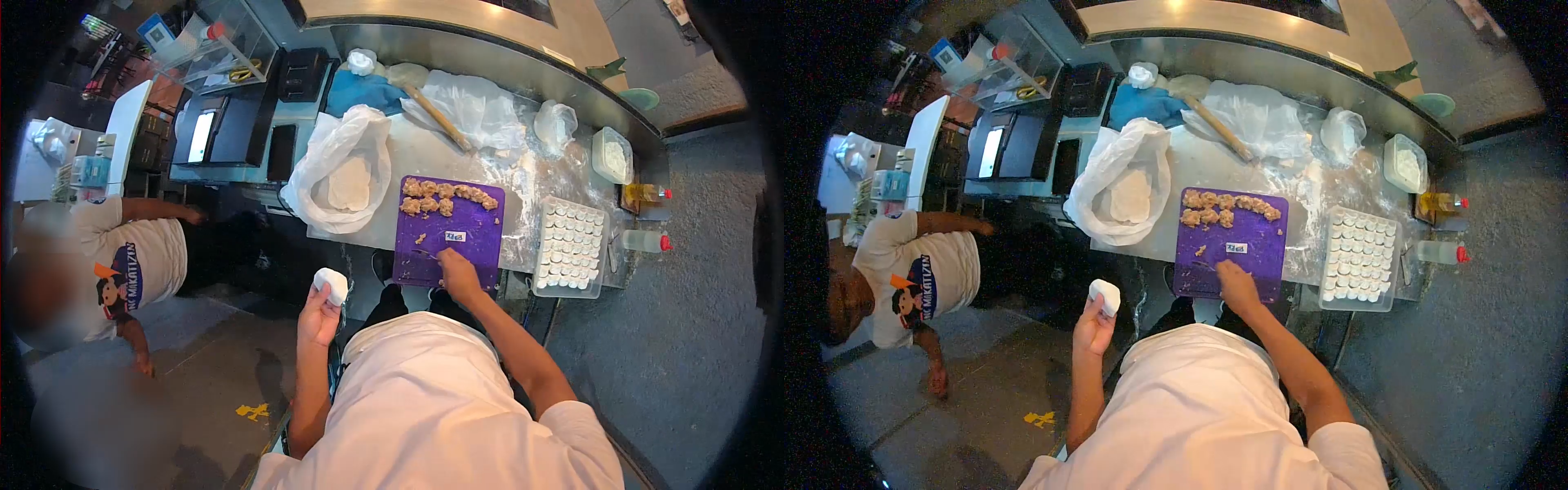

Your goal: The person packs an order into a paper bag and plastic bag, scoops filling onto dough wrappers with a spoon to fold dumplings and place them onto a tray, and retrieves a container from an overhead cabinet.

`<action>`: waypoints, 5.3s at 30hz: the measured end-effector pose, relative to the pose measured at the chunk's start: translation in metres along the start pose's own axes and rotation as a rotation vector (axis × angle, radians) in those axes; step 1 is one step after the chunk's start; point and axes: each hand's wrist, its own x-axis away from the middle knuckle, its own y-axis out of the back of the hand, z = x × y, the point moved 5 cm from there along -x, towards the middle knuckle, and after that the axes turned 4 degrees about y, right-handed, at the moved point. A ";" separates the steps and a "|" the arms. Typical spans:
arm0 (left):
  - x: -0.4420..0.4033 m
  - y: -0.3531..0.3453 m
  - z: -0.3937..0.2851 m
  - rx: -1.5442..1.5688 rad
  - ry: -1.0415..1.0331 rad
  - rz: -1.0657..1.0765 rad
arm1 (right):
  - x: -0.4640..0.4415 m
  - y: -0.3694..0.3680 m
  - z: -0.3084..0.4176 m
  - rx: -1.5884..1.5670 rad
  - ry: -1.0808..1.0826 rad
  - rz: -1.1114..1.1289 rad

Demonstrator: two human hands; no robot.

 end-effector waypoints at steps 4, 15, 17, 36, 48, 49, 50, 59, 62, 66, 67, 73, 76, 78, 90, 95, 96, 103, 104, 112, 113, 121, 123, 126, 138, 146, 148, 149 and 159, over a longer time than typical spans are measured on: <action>-0.007 -0.011 -0.017 -0.102 0.014 -0.034 | -0.026 0.000 -0.017 0.110 -0.054 -0.126; -0.019 -0.015 -0.024 -0.336 0.036 0.017 | -0.016 0.075 -0.029 0.028 -0.393 -0.567; -0.023 -0.014 -0.016 -0.335 0.066 0.020 | -0.009 0.056 -0.049 -0.052 -0.503 -0.567; -0.058 -0.060 0.015 -0.440 0.027 0.034 | -0.055 -0.003 -0.060 -0.168 -0.492 -0.489; -0.132 -0.081 0.110 -0.518 0.177 0.057 | -0.019 0.066 -0.056 -0.767 -0.431 -0.371; -0.134 -0.093 0.117 -0.551 0.217 0.077 | -0.015 0.086 -0.036 -0.769 -0.395 -0.384; -0.129 -0.111 0.121 -0.550 0.221 0.125 | -0.011 0.100 -0.020 -0.771 -0.362 -0.397; -0.090 -0.204 0.125 -0.489 0.278 0.390 | 0.007 0.146 0.044 -0.191 -0.076 -0.402; -0.090 -0.202 0.123 -0.436 0.267 0.414 | 0.009 0.166 0.065 0.122 0.047 -0.447; -0.079 -0.209 0.116 -0.384 0.264 0.414 | 0.013 0.190 0.080 0.209 0.000 -0.513; -0.077 -0.211 0.115 -0.383 0.265 0.432 | 0.012 0.193 0.083 0.197 0.003 -0.505; -0.071 -0.214 0.111 -0.407 0.275 0.481 | 0.007 0.192 0.095 0.168 0.084 -0.444; -0.065 -0.215 0.103 -0.450 0.269 0.471 | 0.008 0.195 0.096 0.190 0.095 -0.456; -0.060 -0.217 0.099 -0.488 0.288 0.488 | 0.005 0.201 0.099 0.201 0.107 -0.486; -0.063 -0.210 0.086 -0.419 0.300 0.495 | 0.007 0.222 0.098 0.176 0.253 -0.465; -0.057 -0.215 0.076 -0.508 0.342 0.525 | 0.008 0.231 0.106 0.192 0.335 -0.322; -0.055 -0.218 0.077 -0.528 0.364 0.555 | 0.005 0.228 0.106 0.192 0.337 -0.330; -0.060 -0.214 0.078 -0.478 0.333 0.509 | 0.012 0.224 0.110 0.131 0.303 -0.361; -0.060 -0.214 0.079 -0.476 0.333 0.507 | 0.011 0.222 0.111 0.144 0.291 -0.360; -0.055 -0.218 0.082 -0.514 0.318 0.556 | 0.005 0.216 0.125 0.136 0.258 -0.308; -0.053 -0.219 0.081 -0.518 0.318 0.555 | 0.005 0.215 0.126 0.125 0.246 -0.338; -0.049 -0.214 0.077 -0.500 0.301 0.523 | 0.003 0.213 0.112 -0.019 0.200 -0.389; -0.052 -0.212 0.076 -0.498 0.301 0.493 | 0.006 0.213 0.107 -0.119 0.128 -0.452; -0.056 -0.203 0.071 -0.483 0.251 0.464 | 0.010 0.203 0.071 -0.354 -0.058 -0.486; -0.024 -0.225 0.049 -0.593 0.179 0.407 | 0.001 0.155 0.034 0.038 0.159 -0.572; 0.001 -0.252 0.062 -0.586 0.229 0.554 | 0.014 0.215 0.147 0.365 0.890 -0.686; 0.009 -0.258 0.062 -0.566 0.223 0.551 | 0.012 0.219 0.147 0.392 0.905 -0.673; 0.012 -0.261 0.062 -0.561 0.226 0.558 | 0.012 0.221 0.149 0.398 0.913 -0.683; 0.030 -0.280 0.037 -0.909 -0.276 0.414 | 0.023 0.236 0.166 0.440 0.882 -0.620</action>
